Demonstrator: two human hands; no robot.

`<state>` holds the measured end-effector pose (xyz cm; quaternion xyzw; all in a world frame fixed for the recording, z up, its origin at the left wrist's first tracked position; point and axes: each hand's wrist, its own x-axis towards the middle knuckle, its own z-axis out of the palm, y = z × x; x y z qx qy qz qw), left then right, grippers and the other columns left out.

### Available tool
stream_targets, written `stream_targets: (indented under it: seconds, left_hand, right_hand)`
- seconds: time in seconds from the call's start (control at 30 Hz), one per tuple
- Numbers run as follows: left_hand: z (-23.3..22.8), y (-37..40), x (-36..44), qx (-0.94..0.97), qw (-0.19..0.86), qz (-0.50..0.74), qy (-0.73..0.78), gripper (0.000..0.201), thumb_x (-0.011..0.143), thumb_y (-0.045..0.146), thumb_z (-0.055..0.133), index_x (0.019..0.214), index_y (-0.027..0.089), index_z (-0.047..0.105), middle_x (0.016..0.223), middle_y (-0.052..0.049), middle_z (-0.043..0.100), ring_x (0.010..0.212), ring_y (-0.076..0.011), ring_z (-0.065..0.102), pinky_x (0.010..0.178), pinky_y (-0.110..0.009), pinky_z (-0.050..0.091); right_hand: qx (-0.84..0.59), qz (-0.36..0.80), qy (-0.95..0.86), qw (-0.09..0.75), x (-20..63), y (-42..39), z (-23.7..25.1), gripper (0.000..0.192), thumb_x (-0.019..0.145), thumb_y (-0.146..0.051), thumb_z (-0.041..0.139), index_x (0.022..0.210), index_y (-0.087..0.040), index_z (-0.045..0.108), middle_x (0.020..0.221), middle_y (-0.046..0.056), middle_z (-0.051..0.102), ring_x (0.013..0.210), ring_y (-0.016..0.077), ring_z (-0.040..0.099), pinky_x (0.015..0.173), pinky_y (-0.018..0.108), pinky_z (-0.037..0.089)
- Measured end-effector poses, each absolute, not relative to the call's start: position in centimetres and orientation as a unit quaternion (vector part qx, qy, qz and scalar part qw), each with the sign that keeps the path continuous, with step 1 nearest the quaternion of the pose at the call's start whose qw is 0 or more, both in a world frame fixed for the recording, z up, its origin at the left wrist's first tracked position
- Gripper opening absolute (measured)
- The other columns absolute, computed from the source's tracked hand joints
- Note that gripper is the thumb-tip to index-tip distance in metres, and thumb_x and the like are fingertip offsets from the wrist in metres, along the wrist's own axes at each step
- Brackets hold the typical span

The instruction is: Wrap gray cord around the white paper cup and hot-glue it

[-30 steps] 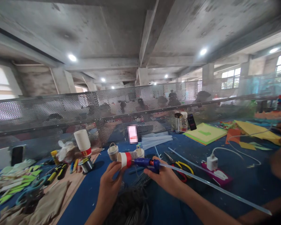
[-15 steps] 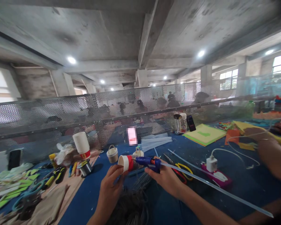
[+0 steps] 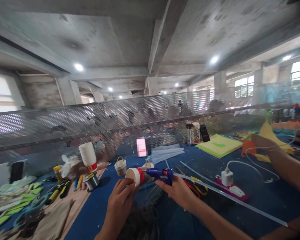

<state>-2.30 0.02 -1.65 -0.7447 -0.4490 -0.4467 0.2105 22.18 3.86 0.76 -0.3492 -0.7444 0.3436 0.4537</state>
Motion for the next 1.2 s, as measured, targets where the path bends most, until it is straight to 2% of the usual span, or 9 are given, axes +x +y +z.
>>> stream_targets:
  seconds: [0.37, 0.67, 0.93, 1.2]
  left_hand:
    - [-1.1, -0.2, -2.2, -0.766, 0.243, -0.424, -0.418, 0.014, 0.09, 0.012, 0.055, 0.086, 0.019, 0.066, 0.09, -0.006, 0.065, 0.084, -0.0185, 0.06, 0.074, -0.028, 0.051]
    - [-0.8, -0.5, -1.6, -0.771, 0.249, -0.42, -0.409, 0.014, 0.09, 0.012, 0.055, 0.087, 0.02, 0.066, 0.09, -0.007, 0.065, 0.083, -0.0187, 0.061, 0.074, -0.03, 0.052]
    - [-1.1, -0.5, -1.6, -0.744, 0.229, -0.45, -0.438, 0.012, 0.09, 0.019, 0.056, 0.085, 0.02, 0.066, 0.088, -0.006, 0.066, 0.082, -0.0192, 0.062, 0.072, -0.029, 0.052]
    - [-1.5, 0.0, -1.9, -0.712, 0.198, -0.486, -0.466, 0.015, 0.091, 0.027, 0.056, 0.083, 0.02, 0.066, 0.087, -0.006, 0.066, 0.081, -0.0202, 0.063, 0.073, -0.03, 0.052]
  right_hand:
    - [-0.357, 0.368, -0.746, 0.425, 22.3, 3.6, 1.3, 0.033, 0.087, -0.045, 0.059, 0.101, -0.016, 0.069, 0.053, -0.004, 0.052, 0.056, 0.0145, 0.053, 0.058, 0.023, 0.043]
    - [-0.364, 0.39, -0.729, 0.428, 22.0, 4.3, 0.4, 0.032, 0.085, -0.046, 0.06, 0.091, -0.015, 0.067, 0.05, -0.005, 0.048, 0.048, 0.0105, 0.046, 0.047, 0.019, 0.037]
    - [-0.367, 0.442, -0.674, 0.465, 21.4, 6.3, -1.2, 0.041, 0.081, -0.054, 0.06, 0.077, -0.014, 0.065, 0.049, -0.004, 0.048, 0.041, 0.0089, 0.045, 0.042, 0.02, 0.04]
    - [-0.373, 0.491, -0.592, 0.519, 21.7, 7.3, -0.8, 0.033, 0.076, -0.047, 0.067, 0.084, -0.015, 0.061, 0.04, -0.009, 0.043, 0.038, 0.0088, 0.04, 0.043, 0.022, 0.044]
